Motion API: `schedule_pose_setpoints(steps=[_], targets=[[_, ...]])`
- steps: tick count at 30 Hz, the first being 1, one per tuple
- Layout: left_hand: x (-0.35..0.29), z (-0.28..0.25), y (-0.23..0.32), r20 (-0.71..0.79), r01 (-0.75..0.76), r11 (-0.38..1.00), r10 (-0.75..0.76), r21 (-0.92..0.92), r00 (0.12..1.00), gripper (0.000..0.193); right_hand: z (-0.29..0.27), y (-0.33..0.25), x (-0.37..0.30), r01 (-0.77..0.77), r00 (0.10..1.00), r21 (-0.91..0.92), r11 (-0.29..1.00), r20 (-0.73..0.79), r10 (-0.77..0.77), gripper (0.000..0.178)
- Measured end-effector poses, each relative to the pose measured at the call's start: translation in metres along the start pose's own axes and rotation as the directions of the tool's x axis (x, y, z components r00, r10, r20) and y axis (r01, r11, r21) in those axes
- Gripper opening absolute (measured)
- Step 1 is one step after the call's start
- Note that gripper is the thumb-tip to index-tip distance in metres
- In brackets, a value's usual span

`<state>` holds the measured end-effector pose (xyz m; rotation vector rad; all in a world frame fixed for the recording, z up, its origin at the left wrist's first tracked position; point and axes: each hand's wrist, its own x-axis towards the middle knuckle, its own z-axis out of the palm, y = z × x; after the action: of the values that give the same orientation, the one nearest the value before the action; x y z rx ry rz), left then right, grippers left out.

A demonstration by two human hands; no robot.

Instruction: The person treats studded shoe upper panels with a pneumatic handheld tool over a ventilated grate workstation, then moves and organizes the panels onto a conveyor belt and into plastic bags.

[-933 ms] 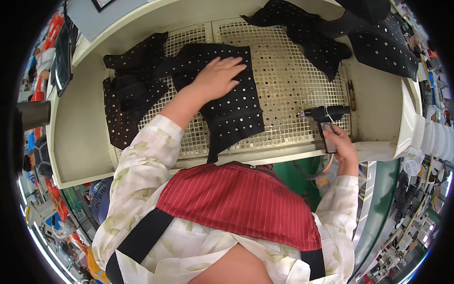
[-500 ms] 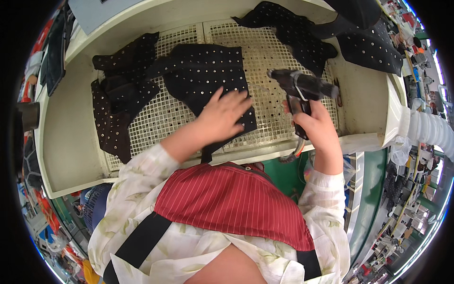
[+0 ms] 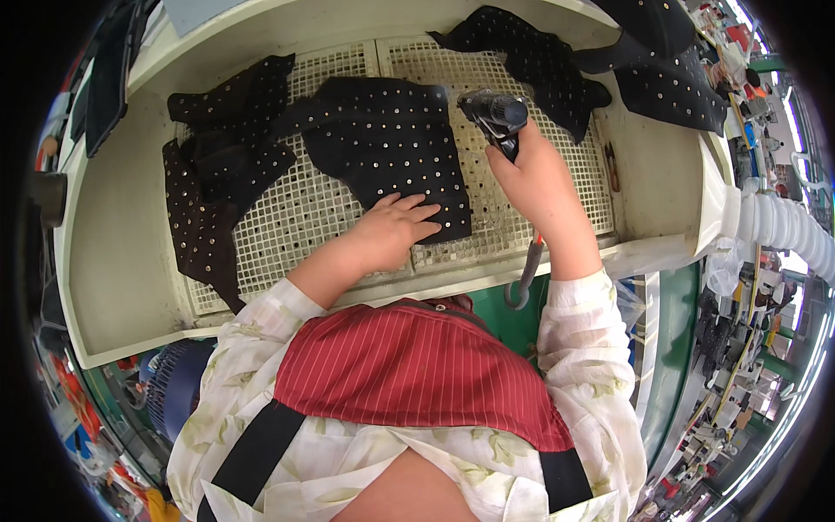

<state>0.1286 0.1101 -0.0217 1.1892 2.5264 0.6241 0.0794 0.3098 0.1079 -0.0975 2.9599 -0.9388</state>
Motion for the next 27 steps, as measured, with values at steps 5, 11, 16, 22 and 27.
schedule_pose_setpoints(steps=[5,11,16,22,27], targets=[[-0.006,0.002,0.002,-0.046,-0.003,0.999,0.002,-0.039,0.999,0.051,-0.006,-0.003,-0.027,-0.065,0.996,0.022,0.998,0.056,0.064,0.022],[-0.002,0.001,0.003,-0.036,0.027,0.999,-0.029,-0.033,0.999,0.047,-0.016,-0.003,-0.055,-0.088,0.987,-0.034,0.996,0.133,0.092,0.033],[-0.002,0.001,0.001,-0.055,0.02,0.999,-0.022,-0.03,0.998,0.044,-0.024,-0.003,-0.077,-0.143,0.971,-0.024,0.989,0.189,0.145,0.033],[0.001,0.0,0.003,-0.007,0.045,0.999,-0.045,-0.03,0.999,0.04,-0.033,0.005,-0.103,-0.18,0.953,-0.039,0.983,0.239,0.184,0.032],[0.001,-0.001,0.003,0.001,0.051,0.998,-0.051,-0.023,0.999,0.04,-0.04,0.003,-0.12,-0.263,0.908,-0.039,0.964,0.329,0.261,0.032]])
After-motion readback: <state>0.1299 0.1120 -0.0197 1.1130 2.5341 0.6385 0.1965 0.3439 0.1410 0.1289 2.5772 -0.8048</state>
